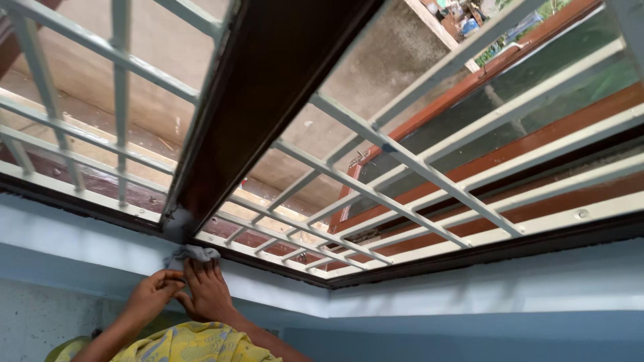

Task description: The person cleans white metal window grills and the dark wooden window frame using a blue cloth, wiping both the horizontal and vertical bars as well as the inner edges of the frame.

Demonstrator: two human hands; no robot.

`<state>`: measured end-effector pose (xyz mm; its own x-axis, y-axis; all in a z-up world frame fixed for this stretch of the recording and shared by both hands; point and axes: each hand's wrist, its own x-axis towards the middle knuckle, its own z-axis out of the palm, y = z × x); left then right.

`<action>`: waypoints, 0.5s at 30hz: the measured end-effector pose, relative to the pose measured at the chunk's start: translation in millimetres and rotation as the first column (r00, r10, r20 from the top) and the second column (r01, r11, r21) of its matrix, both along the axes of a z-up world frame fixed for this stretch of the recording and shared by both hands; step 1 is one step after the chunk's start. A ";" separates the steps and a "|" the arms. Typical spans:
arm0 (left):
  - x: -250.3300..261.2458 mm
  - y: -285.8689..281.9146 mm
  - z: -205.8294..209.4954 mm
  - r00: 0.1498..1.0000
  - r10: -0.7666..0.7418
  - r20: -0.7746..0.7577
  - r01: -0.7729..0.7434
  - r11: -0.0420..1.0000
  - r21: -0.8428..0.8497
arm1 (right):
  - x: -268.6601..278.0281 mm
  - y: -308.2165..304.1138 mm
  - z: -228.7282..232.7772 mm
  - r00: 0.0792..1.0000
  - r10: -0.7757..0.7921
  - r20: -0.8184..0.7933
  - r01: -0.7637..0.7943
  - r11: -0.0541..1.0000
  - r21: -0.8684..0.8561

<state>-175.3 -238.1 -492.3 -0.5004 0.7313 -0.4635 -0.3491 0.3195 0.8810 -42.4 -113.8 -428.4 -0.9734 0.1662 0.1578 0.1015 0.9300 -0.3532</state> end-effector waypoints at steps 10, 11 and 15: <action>-46.0 -18.9 4.2 0.971 0.221 0.095 -0.229 0.970 0.081 | -54.1 -9.7 42.5 0.994 0.103 -0.022 -0.075 0.842 0.535; -47.4 -15.6 11.0 0.971 0.221 0.092 -0.229 0.970 0.084 | -57.0 -6.8 45.4 0.993 0.112 -0.040 -0.066 0.798 0.600; -30.6 -2.5 63.5 0.910 0.303 -0.283 -0.277 0.952 0.127 | -63.5 -2.5 68.3 0.967 0.141 -0.210 0.074 0.637 0.767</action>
